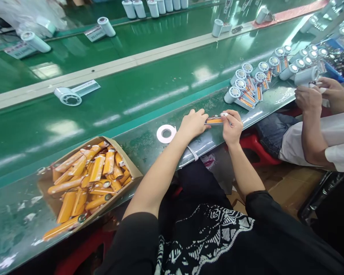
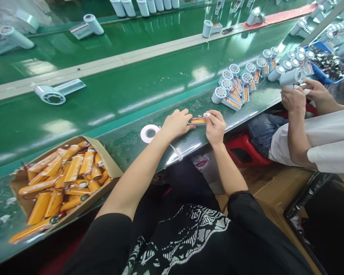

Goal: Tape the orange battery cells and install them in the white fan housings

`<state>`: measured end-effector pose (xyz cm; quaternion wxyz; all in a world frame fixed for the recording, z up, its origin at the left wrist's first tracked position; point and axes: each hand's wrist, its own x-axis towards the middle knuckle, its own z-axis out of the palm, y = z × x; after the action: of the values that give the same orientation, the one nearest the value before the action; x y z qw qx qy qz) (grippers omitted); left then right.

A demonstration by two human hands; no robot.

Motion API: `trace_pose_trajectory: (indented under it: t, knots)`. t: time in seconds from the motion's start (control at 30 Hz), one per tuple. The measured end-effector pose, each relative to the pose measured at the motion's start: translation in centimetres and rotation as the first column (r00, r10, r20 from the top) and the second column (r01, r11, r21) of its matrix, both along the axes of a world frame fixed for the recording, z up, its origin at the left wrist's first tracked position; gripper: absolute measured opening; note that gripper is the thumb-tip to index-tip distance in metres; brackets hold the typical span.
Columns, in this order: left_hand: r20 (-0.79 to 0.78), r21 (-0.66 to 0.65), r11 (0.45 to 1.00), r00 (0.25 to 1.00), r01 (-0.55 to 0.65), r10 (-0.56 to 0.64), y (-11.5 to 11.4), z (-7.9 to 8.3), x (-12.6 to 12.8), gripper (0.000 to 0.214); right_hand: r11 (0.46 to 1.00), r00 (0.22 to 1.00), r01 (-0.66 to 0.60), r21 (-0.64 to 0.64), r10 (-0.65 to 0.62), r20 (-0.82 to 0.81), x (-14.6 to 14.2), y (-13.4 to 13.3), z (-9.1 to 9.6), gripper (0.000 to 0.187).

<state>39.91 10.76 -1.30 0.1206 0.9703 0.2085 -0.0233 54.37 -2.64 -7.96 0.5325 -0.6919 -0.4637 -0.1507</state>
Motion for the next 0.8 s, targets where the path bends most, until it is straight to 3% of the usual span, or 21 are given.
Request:
trace_pose_trajectory:
  t: [0.27, 0.4, 0.5, 0.63, 0.8]
  knots:
    - [0.0, 0.003, 1.0, 1.0, 0.003, -0.003, -1.0, -0.3, 1.1, 0.031, 0.999, 0.999, 0.014, 0.05, -0.016, 0.029, 0.6, 0.0, -1.1, 0.044]
    - [0.008, 0.004, 1.0, 1.0, -0.006, 0.006, -2.3, -0.4, 2.1, 0.026, 0.992, 0.993, -0.111, 0.057, 0.108, 0.048, 0.4, 1.3, 1.6, 0.049]
    - [0.005, -0.015, 1.0, 1.0, 0.003, -0.003, -3.0, -0.4, 2.3, 0.031, 0.979, 0.979, -0.173, 0.111, 0.183, -0.092, 1.3, 2.9, 4.3, 0.057]
    - [0.027, -0.043, 0.999, 1.0, 0.008, -0.007, -2.9, -0.4, 1.9, 0.044, 0.919, 0.871, -0.236, 0.314, 0.344, -0.351, 2.4, 3.7, 5.9, 0.052]
    - [0.153, -0.147, 0.987, 0.988, 0.058, -0.036, -2.1, 0.0, 1.2, 0.064, 0.872, 0.69, -0.252, 0.42, 0.466, -0.554, 2.1, 1.5, 6.3, 0.049]
